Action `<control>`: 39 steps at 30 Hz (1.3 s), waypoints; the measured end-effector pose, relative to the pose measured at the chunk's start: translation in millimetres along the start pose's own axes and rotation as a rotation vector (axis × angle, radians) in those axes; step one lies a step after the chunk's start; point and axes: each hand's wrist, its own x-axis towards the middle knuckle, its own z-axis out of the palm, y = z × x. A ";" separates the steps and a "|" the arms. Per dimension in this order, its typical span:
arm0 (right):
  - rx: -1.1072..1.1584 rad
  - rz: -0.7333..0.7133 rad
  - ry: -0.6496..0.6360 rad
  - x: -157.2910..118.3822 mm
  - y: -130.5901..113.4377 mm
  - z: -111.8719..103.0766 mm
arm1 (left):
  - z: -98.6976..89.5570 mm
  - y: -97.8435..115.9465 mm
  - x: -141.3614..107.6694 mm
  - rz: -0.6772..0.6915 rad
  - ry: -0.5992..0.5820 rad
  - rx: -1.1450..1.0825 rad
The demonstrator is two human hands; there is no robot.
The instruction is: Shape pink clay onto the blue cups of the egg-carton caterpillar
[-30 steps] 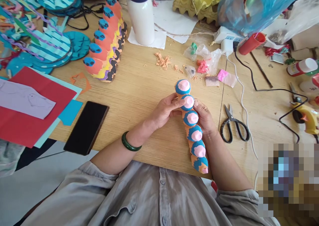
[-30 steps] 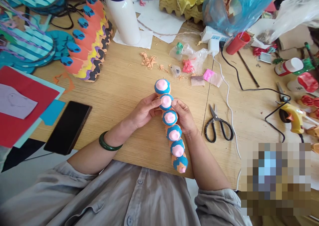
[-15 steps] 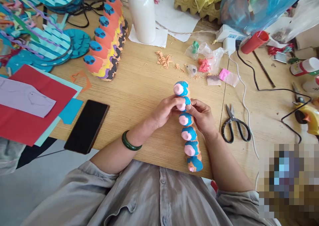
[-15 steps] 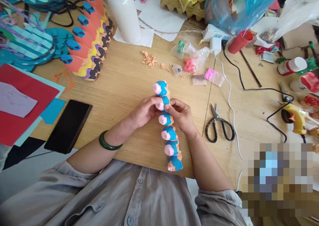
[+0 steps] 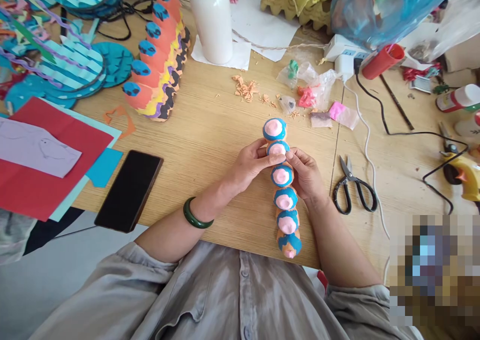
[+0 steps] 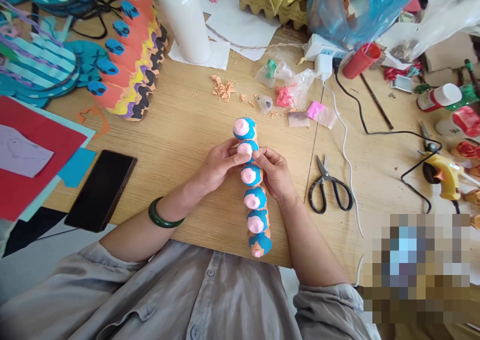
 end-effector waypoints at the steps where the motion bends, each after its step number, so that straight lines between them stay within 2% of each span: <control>1: 0.012 0.000 -0.004 -0.3 -0.3 0.1 | -0.2 0.6 -0.2 -0.010 -0.021 -0.017; 4: 0.033 -0.008 0.002 -0.2 -0.1 -0.4 | -0.5 3.3 -0.3 -0.018 -0.055 -0.063; 7: 0.026 -0.004 0.011 0.8 1.7 -0.6 | -0.5 5.2 -0.3 -0.014 -0.007 -0.064; 12: 0.008 -0.037 -0.011 2.2 4.4 -1.0 | -0.5 4.0 -0.7 -0.011 -0.016 -0.055; 16: 0.016 -0.018 -0.036 2.8 5.5 -2.3 | -0.4 1.6 -0.1 -0.002 0.050 -0.050; 22: 0.052 -0.053 -0.039 4.6 5.5 -3.1 | 1.4 3.7 0.5 0.022 0.067 -0.041; 28: -0.006 -0.024 -0.031 3.0 3.5 -5.8 | -4.8 7.3 4.5 0.063 0.186 -0.129; 31: -0.043 -0.032 -0.048 2.6 4.7 -6.9 | -8.6 8.2 6.1 0.108 0.228 -0.101; 36: -0.123 -0.094 0.068 4.0 7.1 -1.8 | -8.6 6.6 5.6 0.087 0.147 -0.015; 39: -0.104 -0.112 0.075 3.8 5.4 2.2 | -6.2 5.0 3.7 0.063 0.105 -0.012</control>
